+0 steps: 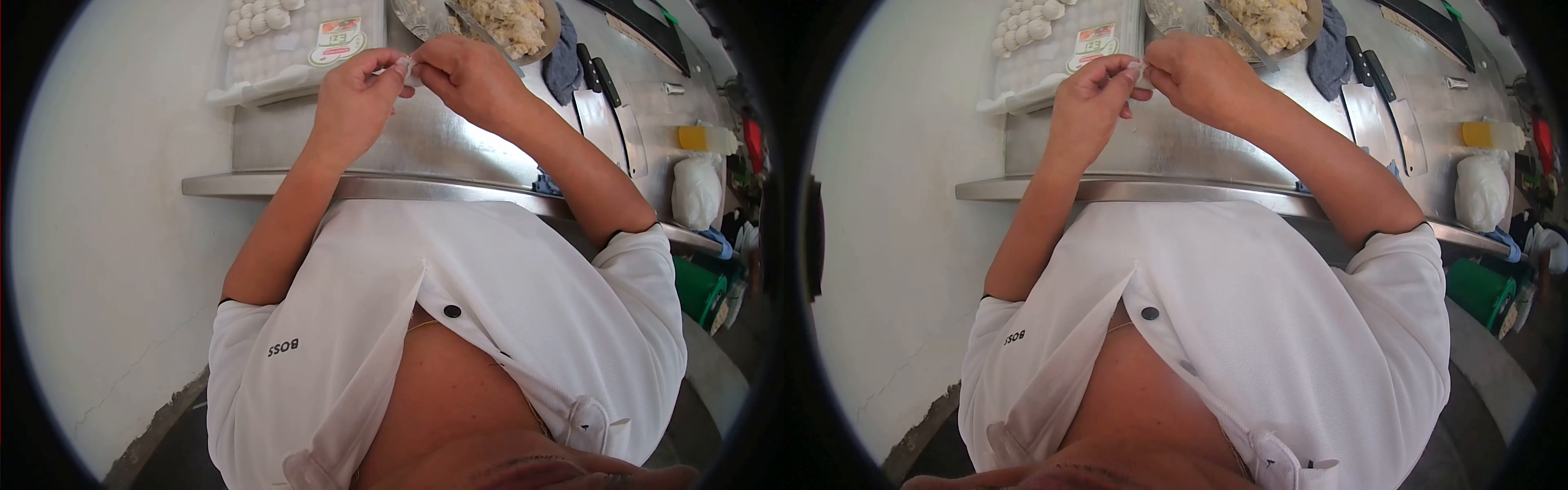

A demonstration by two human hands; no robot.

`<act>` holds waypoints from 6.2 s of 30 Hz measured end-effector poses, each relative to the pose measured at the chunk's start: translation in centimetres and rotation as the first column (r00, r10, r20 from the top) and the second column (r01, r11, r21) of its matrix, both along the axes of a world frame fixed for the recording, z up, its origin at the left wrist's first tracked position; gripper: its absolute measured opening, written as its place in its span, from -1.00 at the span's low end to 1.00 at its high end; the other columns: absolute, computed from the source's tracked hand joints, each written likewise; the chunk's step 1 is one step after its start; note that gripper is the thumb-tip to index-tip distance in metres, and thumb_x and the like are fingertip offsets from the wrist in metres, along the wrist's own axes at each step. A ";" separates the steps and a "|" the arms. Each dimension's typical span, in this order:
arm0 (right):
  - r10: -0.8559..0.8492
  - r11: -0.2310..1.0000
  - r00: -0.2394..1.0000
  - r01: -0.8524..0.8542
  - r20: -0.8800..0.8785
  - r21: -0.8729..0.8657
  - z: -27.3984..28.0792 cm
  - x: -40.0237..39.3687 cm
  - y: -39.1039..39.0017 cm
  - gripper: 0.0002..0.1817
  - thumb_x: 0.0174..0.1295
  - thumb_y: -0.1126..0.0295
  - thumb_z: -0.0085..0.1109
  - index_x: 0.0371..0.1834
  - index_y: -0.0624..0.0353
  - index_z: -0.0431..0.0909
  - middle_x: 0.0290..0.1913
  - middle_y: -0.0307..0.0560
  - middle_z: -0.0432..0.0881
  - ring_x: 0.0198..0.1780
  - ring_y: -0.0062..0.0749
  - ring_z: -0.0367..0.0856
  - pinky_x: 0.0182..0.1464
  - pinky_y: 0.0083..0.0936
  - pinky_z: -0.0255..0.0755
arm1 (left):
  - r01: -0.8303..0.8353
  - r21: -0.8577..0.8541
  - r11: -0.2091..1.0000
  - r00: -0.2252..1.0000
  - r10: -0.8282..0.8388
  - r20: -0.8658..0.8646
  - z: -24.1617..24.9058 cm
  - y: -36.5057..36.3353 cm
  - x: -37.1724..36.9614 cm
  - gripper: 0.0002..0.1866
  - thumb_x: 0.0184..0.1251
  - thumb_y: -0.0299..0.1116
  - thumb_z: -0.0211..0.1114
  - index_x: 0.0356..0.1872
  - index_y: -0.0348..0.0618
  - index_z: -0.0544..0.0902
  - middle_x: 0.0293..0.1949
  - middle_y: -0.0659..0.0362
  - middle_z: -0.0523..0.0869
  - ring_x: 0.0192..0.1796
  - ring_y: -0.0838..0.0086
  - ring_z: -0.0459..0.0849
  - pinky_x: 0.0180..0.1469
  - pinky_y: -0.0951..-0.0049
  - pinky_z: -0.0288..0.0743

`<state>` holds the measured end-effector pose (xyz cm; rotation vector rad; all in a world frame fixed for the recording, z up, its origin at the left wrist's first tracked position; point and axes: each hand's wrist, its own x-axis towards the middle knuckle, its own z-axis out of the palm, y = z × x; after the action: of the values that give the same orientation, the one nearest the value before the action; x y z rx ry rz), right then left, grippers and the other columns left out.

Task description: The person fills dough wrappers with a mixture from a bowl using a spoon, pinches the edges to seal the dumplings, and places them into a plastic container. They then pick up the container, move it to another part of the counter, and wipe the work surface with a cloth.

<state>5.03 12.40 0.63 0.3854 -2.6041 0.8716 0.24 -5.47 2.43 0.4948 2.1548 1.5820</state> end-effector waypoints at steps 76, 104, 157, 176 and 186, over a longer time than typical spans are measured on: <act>-0.104 0.994 0.971 0.110 0.214 -0.017 -3.3 -24.0 -6.7 -0.62 0.21 0.20 0.13 -0.20 0.38 0.61 -0.36 0.26 0.69 -0.28 0.05 0.70 -0.16 -0.20 0.53 | -0.341 -0.014 0.940 0.939 0.340 -0.043 2.5 -12.5 -10.0 -0.59 0.43 -0.17 0.24 0.04 -0.37 0.61 -0.10 0.07 0.71 -0.20 0.45 0.71 -0.21 0.48 0.55; -0.397 0.917 0.917 0.395 0.025 0.059 -7.0 -33.9 -4.7 -0.76 0.11 0.39 0.11 -0.30 0.38 0.60 -0.27 0.43 0.66 -0.18 0.27 0.67 -0.07 -0.01 0.53 | -0.373 -0.576 0.727 0.580 -0.302 -0.756 -4.5 -2.3 -26.5 -0.69 0.18 -0.25 0.30 -0.08 -0.15 0.66 0.16 -0.03 0.53 0.32 0.00 0.38 0.16 -0.16 0.35; -0.491 0.777 0.795 0.215 0.356 0.591 -0.4 -4.8 6.3 -0.77 0.19 0.54 -0.08 -0.21 0.31 0.59 -0.17 0.30 0.67 -0.03 0.20 0.64 0.02 -0.07 0.51 | 0.037 0.195 0.980 0.929 -0.106 0.355 4.7 -6.9 -6.2 -0.67 0.48 -0.32 0.16 0.06 -0.38 0.59 0.00 0.00 0.71 0.17 0.19 0.64 0.25 0.29 0.48; -0.473 0.799 0.741 0.133 0.476 0.587 -4.5 -2.5 9.1 -0.57 0.29 0.51 -0.11 0.21 0.18 0.56 0.03 0.23 0.65 0.06 0.12 0.62 0.13 -0.14 0.48 | 0.087 0.127 0.988 0.869 -0.138 0.475 -0.8 -0.4 -4.4 -0.69 0.46 -0.25 0.18 -0.09 -0.37 0.64 -0.31 0.23 0.66 -0.33 0.45 0.58 -0.25 0.36 0.49; -0.403 0.900 0.757 0.227 0.515 0.372 -1.7 0.4 11.1 -0.67 0.39 0.40 0.00 0.14 0.17 0.61 -0.11 0.29 0.67 -0.08 0.15 0.65 0.03 -0.18 0.50 | -0.217 0.256 0.942 0.715 -0.025 0.699 -4.1 4.6 -4.0 -0.60 0.52 -0.26 0.13 0.00 -0.55 0.46 -0.06 0.00 0.59 -0.07 0.33 0.59 0.02 0.27 0.51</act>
<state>5.47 23.54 -1.07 -0.3245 -3.2390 0.5386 -3.77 -0.86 -1.69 -0.1433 1.3650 1.8078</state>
